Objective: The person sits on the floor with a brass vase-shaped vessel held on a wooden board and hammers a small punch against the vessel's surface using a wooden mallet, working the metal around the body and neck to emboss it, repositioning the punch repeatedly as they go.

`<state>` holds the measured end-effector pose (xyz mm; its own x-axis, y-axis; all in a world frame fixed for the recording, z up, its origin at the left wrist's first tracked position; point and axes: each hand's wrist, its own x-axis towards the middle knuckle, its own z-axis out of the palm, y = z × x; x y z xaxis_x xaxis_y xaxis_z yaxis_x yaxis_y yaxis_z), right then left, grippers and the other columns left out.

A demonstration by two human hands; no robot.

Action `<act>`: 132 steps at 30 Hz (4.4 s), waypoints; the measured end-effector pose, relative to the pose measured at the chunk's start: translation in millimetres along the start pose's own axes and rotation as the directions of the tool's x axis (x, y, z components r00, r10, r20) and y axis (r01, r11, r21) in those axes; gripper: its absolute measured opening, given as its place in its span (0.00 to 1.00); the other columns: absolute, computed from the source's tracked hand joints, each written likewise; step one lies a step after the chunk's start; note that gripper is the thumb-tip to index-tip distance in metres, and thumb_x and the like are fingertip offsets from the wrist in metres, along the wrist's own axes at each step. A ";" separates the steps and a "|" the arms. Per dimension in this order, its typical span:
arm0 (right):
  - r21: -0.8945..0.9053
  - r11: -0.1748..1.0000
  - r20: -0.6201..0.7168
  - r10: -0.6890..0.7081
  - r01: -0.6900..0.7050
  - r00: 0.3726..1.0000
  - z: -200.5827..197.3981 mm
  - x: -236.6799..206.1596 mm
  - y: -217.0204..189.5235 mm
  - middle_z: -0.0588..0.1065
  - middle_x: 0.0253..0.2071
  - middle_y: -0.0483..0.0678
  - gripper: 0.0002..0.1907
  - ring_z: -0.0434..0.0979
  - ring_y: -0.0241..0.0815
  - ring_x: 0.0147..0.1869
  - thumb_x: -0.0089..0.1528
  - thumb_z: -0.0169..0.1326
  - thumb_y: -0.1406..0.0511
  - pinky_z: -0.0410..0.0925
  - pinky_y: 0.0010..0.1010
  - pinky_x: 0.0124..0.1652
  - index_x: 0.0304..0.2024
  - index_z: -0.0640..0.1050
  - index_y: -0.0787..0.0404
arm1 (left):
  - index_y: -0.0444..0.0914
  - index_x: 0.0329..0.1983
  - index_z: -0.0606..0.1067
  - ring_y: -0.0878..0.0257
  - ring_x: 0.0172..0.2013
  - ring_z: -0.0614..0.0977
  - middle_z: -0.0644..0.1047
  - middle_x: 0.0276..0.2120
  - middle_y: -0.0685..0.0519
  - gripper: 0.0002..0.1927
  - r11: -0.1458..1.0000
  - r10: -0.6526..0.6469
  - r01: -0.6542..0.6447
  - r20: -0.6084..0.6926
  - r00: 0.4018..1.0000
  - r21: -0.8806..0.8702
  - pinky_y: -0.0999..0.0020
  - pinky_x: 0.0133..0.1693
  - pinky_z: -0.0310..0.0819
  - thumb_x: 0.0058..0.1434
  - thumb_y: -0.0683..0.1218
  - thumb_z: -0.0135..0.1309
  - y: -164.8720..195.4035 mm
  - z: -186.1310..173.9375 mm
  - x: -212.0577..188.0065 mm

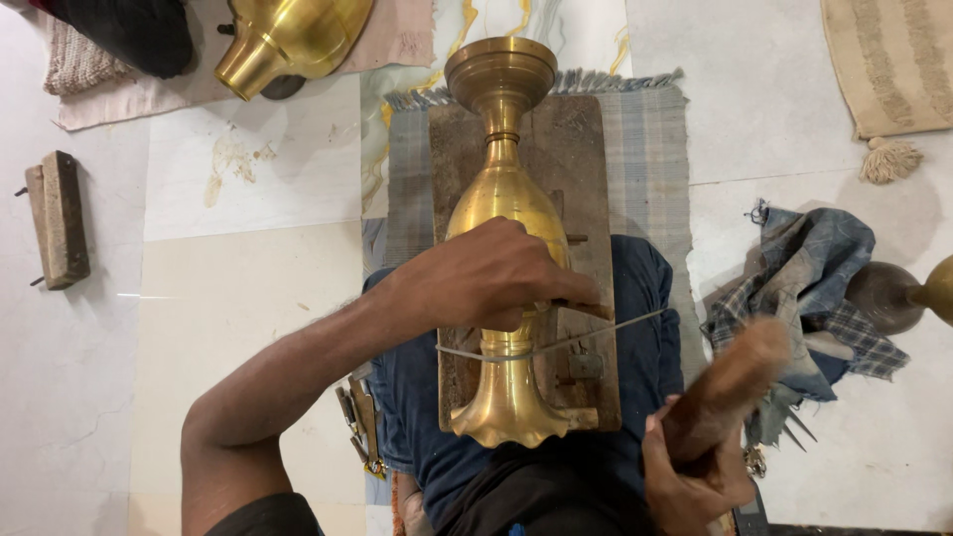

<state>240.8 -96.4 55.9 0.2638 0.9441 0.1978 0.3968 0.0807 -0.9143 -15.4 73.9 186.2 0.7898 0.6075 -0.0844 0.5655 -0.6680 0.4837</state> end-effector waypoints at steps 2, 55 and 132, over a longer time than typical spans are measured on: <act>-0.166 0.962 0.077 -0.207 0.217 0.975 1.8 -2.0 8.7 0.76 0.47 0.64 0.28 0.80 0.50 0.50 0.51 0.63 0.75 0.72 0.35 0.50 0.55 0.75 0.74 | 0.49 0.53 0.78 0.62 0.26 0.83 0.82 0.24 0.56 0.24 0.999 0.007 -0.009 0.071 0.997 0.032 0.61 0.24 0.72 0.53 0.37 0.60 0.2 -0.2 3.3; -0.239 0.694 0.548 -0.481 0.679 0.684 -40.5 159.9 -105.1 0.79 0.46 0.49 0.31 0.74 0.37 0.31 0.53 0.62 0.70 0.68 0.31 0.28 0.60 0.79 0.52 | 0.35 0.56 0.74 0.55 0.32 0.85 0.80 0.33 0.48 0.28 0.913 -0.316 0.381 -0.847 0.427 -0.148 0.61 0.33 0.81 0.48 0.34 0.53 31.4 113.3 -16.7; 0.165 0.956 0.241 0.198 -0.241 0.950 4.0 22.2 30.0 0.76 0.58 0.62 0.39 0.79 0.48 0.58 0.53 0.61 0.79 0.73 0.35 0.54 0.68 0.69 0.72 | 0.48 0.60 0.76 0.63 0.38 0.88 0.85 0.40 0.55 0.27 0.965 0.008 -0.137 -0.496 0.868 -0.225 0.64 0.44 0.85 0.56 0.40 0.64 -25.5 17.5 -18.3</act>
<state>255.0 -71.8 31.5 0.1174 0.9900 -0.0786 0.1710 -0.0981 -0.9804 -40.2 72.3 160.1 0.5720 0.7357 0.3628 0.3837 -0.6309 0.6744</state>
